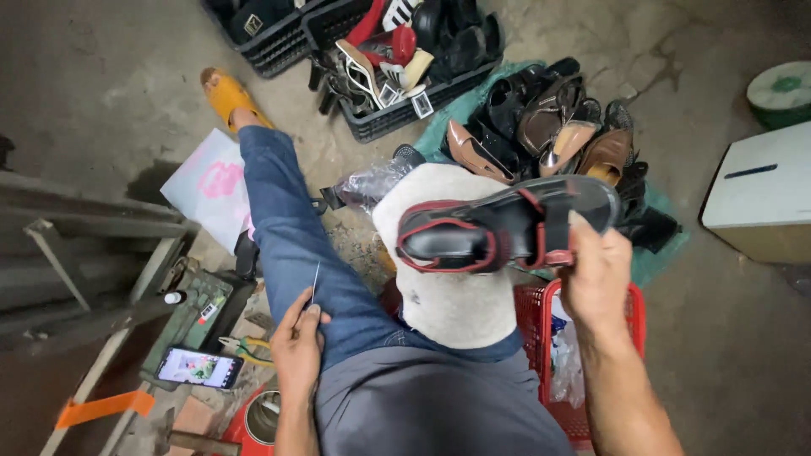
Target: Hand-sewing the sole of a sandal to its upper part using a needle and thread.
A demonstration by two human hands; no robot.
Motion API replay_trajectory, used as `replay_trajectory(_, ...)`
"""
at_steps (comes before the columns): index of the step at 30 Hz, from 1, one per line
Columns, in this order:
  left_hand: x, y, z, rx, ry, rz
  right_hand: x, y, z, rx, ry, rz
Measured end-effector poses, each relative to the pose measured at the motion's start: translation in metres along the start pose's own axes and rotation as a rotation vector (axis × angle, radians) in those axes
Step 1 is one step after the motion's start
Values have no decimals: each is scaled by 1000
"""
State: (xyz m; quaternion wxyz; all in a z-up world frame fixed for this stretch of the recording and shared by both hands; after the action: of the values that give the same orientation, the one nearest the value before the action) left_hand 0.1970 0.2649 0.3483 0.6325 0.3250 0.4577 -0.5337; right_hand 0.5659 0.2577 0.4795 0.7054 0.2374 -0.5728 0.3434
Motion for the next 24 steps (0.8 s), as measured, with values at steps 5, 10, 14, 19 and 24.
replay_trajectory(5, -37, -5, 1, 80, 142, -82, -33, 7, -30, 33, -10, 383)
replay_trajectory(10, -97, 11, -1, 225, 314, -261, -62, 20, -57, 120, 75, 221)
replay_trajectory(14, -163, 48, -5, 439, 424, -451, -69, 29, -74, 174, 109, 222)
replay_trajectory(19, -206, 92, -23, 580, 637, -628, -54, 40, -89, 192, 60, 355)
replay_trajectory(24, -197, 115, -41, 615, 790, -1016, -45, 45, -100, 247, 80, 407)
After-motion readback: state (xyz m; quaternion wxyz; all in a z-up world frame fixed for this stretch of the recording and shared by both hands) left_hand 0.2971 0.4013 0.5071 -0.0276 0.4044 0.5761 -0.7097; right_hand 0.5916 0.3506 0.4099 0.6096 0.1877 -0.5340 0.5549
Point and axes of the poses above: each hand's wrist, its own z-axis away from the middle knuckle, its own y-axis out of the palm, x = y × z, the point moved 2 cm from there along -z, towards the middle knuckle, and after that the axes turned 10 degrees about y, right-handed, at the moved point
